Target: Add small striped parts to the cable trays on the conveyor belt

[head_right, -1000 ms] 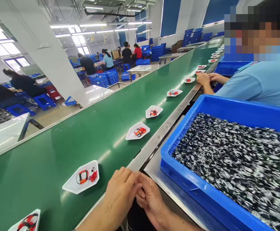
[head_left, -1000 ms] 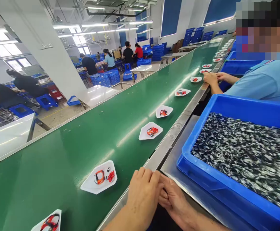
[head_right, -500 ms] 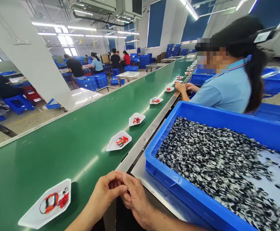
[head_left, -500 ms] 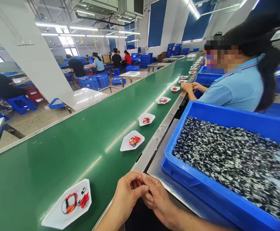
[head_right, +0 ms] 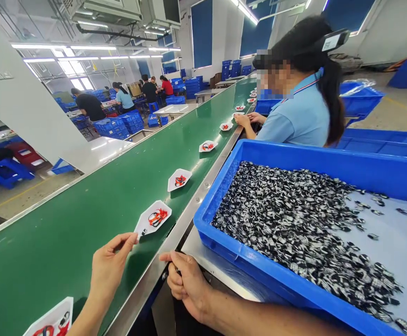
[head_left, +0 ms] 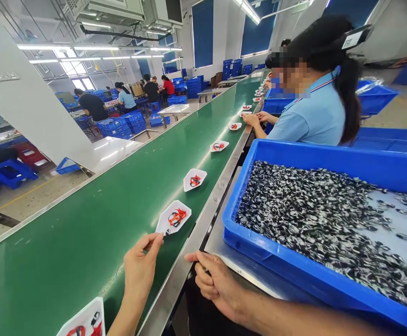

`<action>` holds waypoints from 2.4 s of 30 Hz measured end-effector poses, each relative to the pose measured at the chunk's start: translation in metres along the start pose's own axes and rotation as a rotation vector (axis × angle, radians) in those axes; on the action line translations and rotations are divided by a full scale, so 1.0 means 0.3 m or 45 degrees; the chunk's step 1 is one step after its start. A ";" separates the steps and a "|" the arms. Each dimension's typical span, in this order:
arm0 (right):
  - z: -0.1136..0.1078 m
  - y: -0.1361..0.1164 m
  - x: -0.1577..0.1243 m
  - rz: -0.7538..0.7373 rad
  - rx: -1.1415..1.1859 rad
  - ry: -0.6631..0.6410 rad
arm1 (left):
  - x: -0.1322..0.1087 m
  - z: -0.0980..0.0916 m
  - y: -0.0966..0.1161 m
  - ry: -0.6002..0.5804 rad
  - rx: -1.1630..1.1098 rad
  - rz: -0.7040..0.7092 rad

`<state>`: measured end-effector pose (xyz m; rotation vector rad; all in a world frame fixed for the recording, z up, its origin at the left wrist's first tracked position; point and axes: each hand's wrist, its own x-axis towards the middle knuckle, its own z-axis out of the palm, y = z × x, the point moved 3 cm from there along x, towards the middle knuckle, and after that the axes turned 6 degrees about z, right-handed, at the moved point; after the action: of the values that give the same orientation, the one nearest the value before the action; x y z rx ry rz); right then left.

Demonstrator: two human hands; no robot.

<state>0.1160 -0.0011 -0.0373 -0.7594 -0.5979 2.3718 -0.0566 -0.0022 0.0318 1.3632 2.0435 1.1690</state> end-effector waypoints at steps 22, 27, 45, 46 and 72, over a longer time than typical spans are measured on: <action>-0.047 0.057 0.035 0.405 0.726 -0.029 | -0.274 0.250 0.077 -0.119 0.659 1.421; -0.027 0.053 0.030 0.517 0.914 -0.101 | -0.264 0.231 0.077 -0.100 0.497 1.409; -0.035 0.036 0.036 0.297 0.377 -0.013 | -0.060 0.062 0.093 -0.088 0.499 0.854; -0.034 0.036 0.035 0.301 0.374 -0.010 | -0.032 0.048 0.096 -0.096 0.534 0.796; -0.038 0.052 0.038 0.135 0.437 -0.065 | -0.229 0.202 0.145 -0.177 0.731 1.390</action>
<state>0.1097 -0.0027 -0.0589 -0.5906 -0.1635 2.5053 0.0403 -0.0315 0.0264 2.9415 1.5302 0.7517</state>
